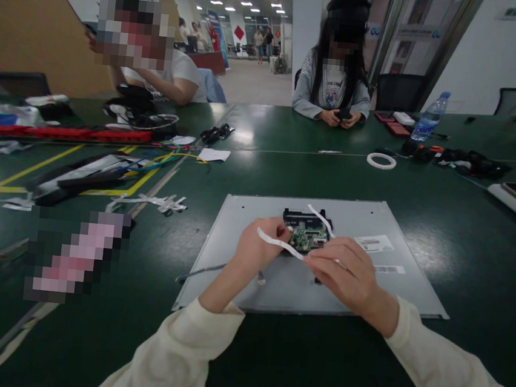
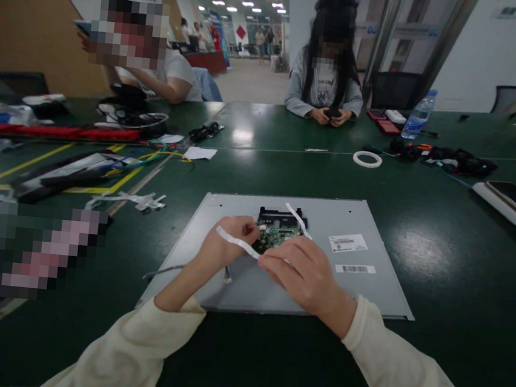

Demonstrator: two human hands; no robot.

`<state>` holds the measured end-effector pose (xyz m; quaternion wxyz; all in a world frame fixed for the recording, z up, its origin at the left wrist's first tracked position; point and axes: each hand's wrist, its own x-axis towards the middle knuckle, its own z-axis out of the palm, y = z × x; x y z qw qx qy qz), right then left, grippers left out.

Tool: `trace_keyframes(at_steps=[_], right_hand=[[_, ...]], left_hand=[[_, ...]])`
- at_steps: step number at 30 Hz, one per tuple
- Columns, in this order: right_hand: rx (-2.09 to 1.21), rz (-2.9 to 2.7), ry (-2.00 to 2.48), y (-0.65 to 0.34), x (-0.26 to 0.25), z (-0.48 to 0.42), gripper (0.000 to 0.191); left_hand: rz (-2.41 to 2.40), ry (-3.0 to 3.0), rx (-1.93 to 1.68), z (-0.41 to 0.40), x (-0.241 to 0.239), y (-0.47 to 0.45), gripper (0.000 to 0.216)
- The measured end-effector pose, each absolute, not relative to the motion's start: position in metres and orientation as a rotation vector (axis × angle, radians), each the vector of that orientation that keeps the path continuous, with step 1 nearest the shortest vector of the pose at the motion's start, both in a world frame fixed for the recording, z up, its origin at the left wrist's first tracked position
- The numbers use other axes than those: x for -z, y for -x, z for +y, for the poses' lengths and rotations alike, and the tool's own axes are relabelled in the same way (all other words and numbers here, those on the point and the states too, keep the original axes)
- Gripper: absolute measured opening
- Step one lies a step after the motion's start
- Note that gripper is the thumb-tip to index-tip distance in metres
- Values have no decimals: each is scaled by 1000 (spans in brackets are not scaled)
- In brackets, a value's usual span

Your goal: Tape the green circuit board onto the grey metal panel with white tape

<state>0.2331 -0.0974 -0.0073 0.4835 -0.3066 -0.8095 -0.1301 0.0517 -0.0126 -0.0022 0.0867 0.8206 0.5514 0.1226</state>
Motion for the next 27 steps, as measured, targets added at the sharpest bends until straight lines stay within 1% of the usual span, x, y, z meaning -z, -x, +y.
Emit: trace_keyframes(at_steps=[5,10,14,19,27], right_hand=[[366,-1979,904,-241,10,-89,10],[471,-2031,1025,-242,7,-83,10],[571,-2105,1044,-234,2,-78,12],[631,-2209,1029,-203,1,-71,16],[570,-2416,1031,-163,20,-69,19]], left_hand=[[1720,-2380,-286,9,-3,-19,20],[1536,-2332,-149,21,0,2,31],[1442,-2376,-121,23,3,4,21],[1446,-2364,-139,23,4,2,10],[1387,-2222,-210,24,0,6,13]])
